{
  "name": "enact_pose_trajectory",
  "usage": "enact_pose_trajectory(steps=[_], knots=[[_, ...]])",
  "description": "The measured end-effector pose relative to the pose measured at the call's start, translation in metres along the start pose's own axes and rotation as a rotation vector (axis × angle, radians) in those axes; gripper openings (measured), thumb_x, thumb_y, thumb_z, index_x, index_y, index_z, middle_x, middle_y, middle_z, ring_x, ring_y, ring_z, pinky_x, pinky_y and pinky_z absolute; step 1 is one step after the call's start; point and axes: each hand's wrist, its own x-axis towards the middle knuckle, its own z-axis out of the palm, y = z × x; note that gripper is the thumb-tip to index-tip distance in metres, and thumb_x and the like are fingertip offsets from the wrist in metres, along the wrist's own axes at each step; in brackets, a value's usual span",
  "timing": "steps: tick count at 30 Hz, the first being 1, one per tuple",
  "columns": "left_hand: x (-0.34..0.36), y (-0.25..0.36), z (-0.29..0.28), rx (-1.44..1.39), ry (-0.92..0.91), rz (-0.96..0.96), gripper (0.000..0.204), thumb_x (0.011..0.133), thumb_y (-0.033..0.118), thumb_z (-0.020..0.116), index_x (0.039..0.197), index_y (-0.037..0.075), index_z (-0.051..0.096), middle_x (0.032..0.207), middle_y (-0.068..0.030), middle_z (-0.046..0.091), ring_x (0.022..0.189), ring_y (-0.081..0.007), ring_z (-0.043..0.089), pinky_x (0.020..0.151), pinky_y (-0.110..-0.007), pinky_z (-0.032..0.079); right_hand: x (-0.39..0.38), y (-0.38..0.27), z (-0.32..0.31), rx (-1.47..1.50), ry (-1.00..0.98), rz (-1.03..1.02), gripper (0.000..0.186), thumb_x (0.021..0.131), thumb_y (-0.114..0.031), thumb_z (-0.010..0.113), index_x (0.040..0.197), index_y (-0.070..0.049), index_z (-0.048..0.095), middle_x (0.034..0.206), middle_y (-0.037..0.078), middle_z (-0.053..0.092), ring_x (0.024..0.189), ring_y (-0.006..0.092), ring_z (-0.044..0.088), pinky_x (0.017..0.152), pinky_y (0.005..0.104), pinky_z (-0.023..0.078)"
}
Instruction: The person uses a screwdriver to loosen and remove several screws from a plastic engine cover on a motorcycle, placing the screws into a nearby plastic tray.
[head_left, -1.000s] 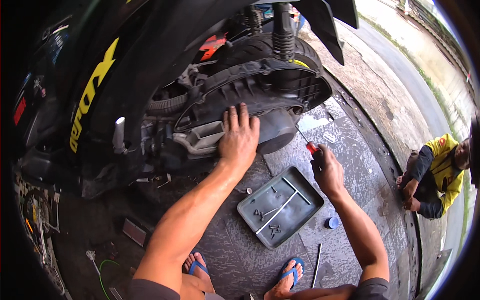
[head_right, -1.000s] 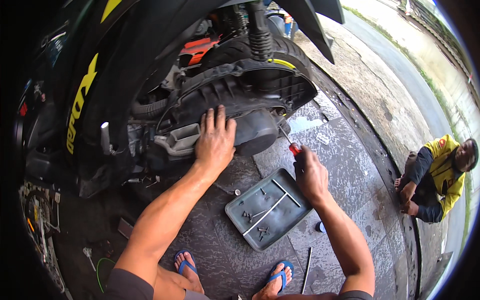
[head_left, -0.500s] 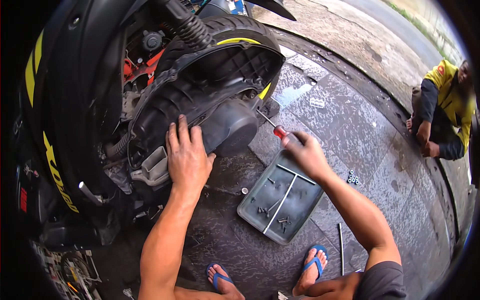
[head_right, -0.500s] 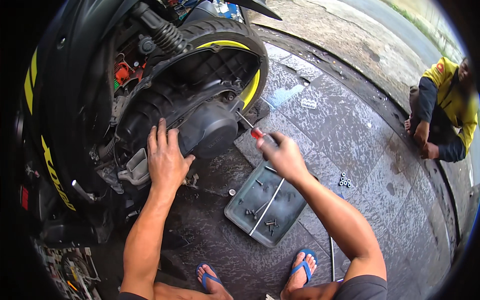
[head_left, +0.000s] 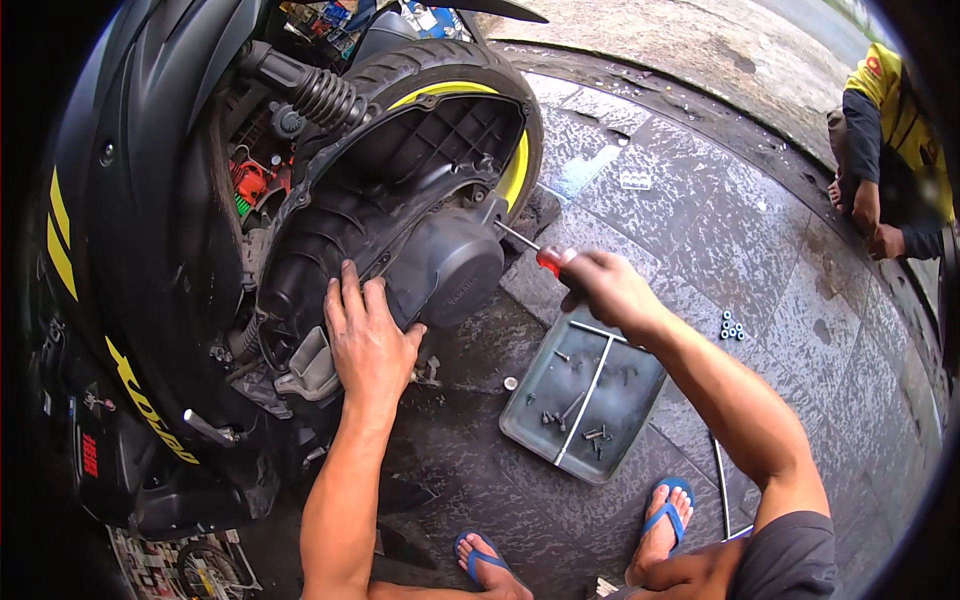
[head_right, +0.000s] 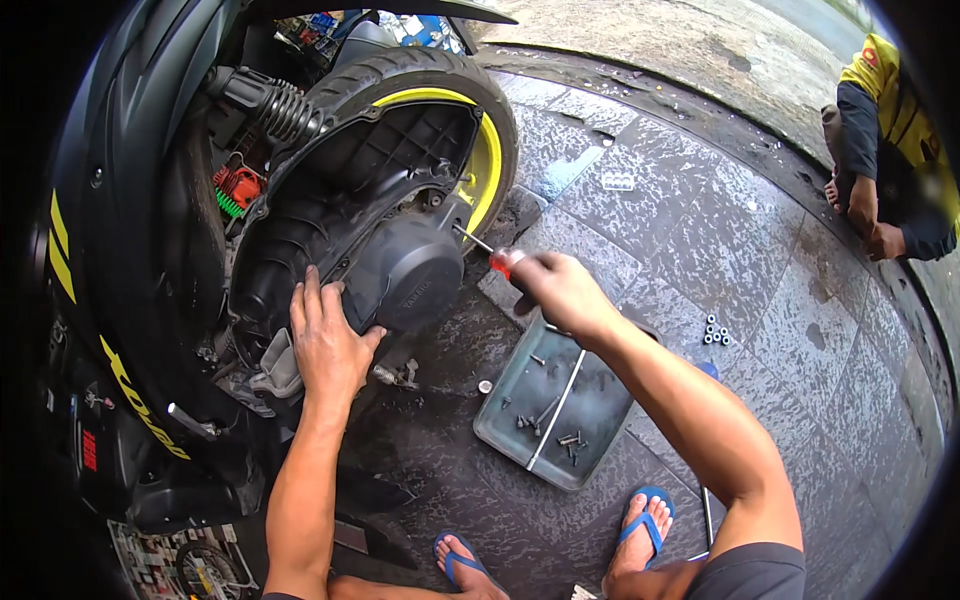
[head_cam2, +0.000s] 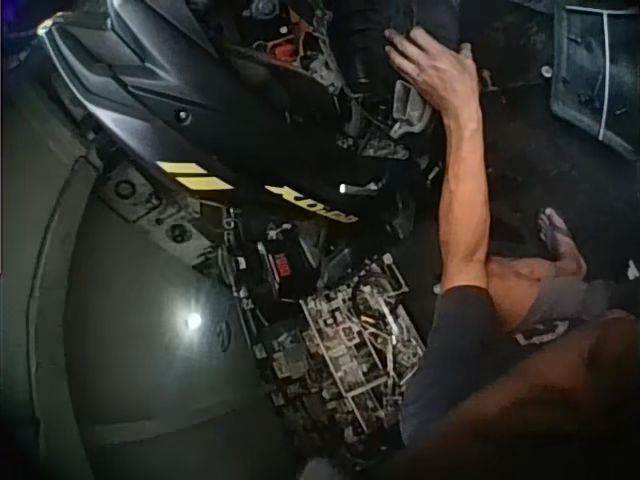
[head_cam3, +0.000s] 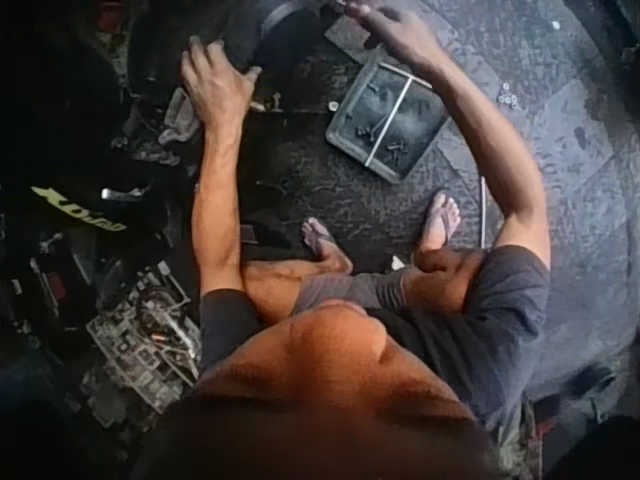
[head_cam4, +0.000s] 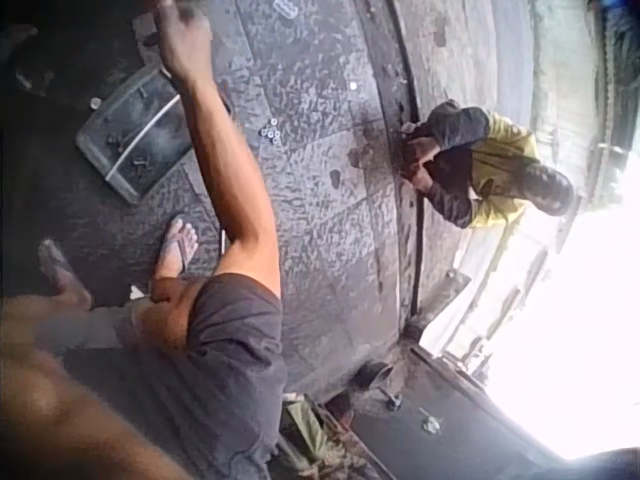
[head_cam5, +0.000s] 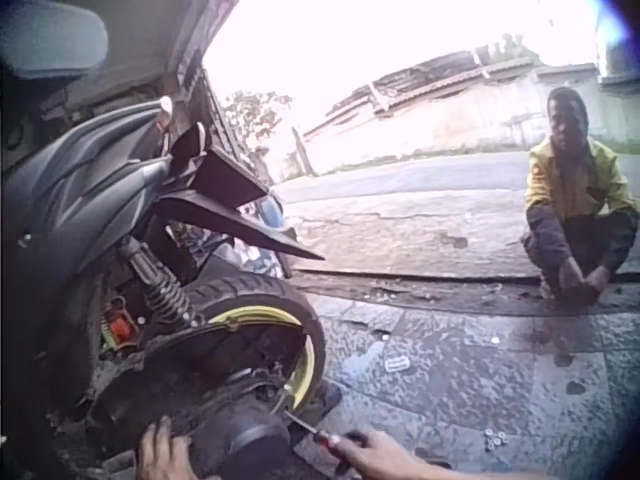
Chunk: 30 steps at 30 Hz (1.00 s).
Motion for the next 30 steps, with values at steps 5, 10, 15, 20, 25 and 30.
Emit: enact_pose_trajectory(steps=[5,10,15,20,25,30], knots=[[0.001,0.002,0.000,0.005,0.003,0.002,0.075,0.057,0.013,0.092,0.120,0.000,0.054,0.147,-0.0270,0.041,0.133,-0.0451,0.040,0.112,-0.050,0.038,-0.003,0.019,0.009,-0.862,0.336,-0.679,0.043,0.089,-0.033,0.067,0.122,-0.006,0.060,0.090,0.023,0.068,0.083,0.0413,0.068,0.078,0.0476,0.054],[0.001,0.004,0.003,0.022,0.012,0.018,0.075,0.057,0.015,0.092,0.120,0.000,0.054,0.146,-0.0267,0.043,0.133,-0.0456,0.041,0.111,-0.050,0.038,0.021,0.036,0.003,0.264,-0.026,-0.001,0.038,0.092,-0.033,0.064,0.120,-0.007,0.060,0.079,0.020,0.067,0.074,0.0386,0.068,0.070,0.0455,0.054],[0.000,0.005,0.000,0.041,0.017,0.029,0.074,0.058,0.018,0.093,0.118,0.001,0.054,0.146,-0.0269,0.044,0.132,-0.0460,0.043,0.111,-0.049,0.039,0.002,0.027,0.010,-0.570,0.351,-0.635,0.045,0.091,-0.035,0.066,0.121,-0.003,0.057,0.087,0.022,0.069,0.089,0.0426,0.068,0.074,0.0505,0.054],[0.000,0.005,0.001,0.039,0.005,0.029,0.074,0.059,0.014,0.091,0.121,-0.001,0.054,0.147,-0.0272,0.043,0.132,-0.0447,0.042,0.110,-0.050,0.039,0.009,0.031,0.012,-0.089,0.166,-0.319,0.035,0.091,-0.032,0.065,0.108,-0.002,0.060,0.080,0.021,0.068,0.075,0.0399,0.069,0.068,0.0486,0.053],[0.001,0.002,-0.001,0.058,-0.008,0.027,0.074,0.059,0.015,0.091,0.120,-0.001,0.054,0.146,-0.0273,0.043,0.132,-0.0445,0.043,0.109,-0.050,0.040,0.005,0.023,0.006,-0.129,0.171,-0.336,0.037,0.091,-0.033,0.066,0.110,-0.001,0.060,0.080,0.018,0.067,0.072,0.0381,0.068,0.070,0.0467,0.055],[0.002,0.006,0.000,0.059,0.002,0.039,0.074,0.057,0.018,0.093,0.118,0.001,0.054,0.145,-0.0276,0.044,0.131,-0.0457,0.044,0.110,-0.049,0.040,0.005,0.029,0.004,-1.031,0.365,-0.825,0.040,0.088,-0.019,0.066,0.123,-0.003,0.056,0.095,0.016,0.064,0.084,0.0329,0.066,0.072,0.0436,0.055]])
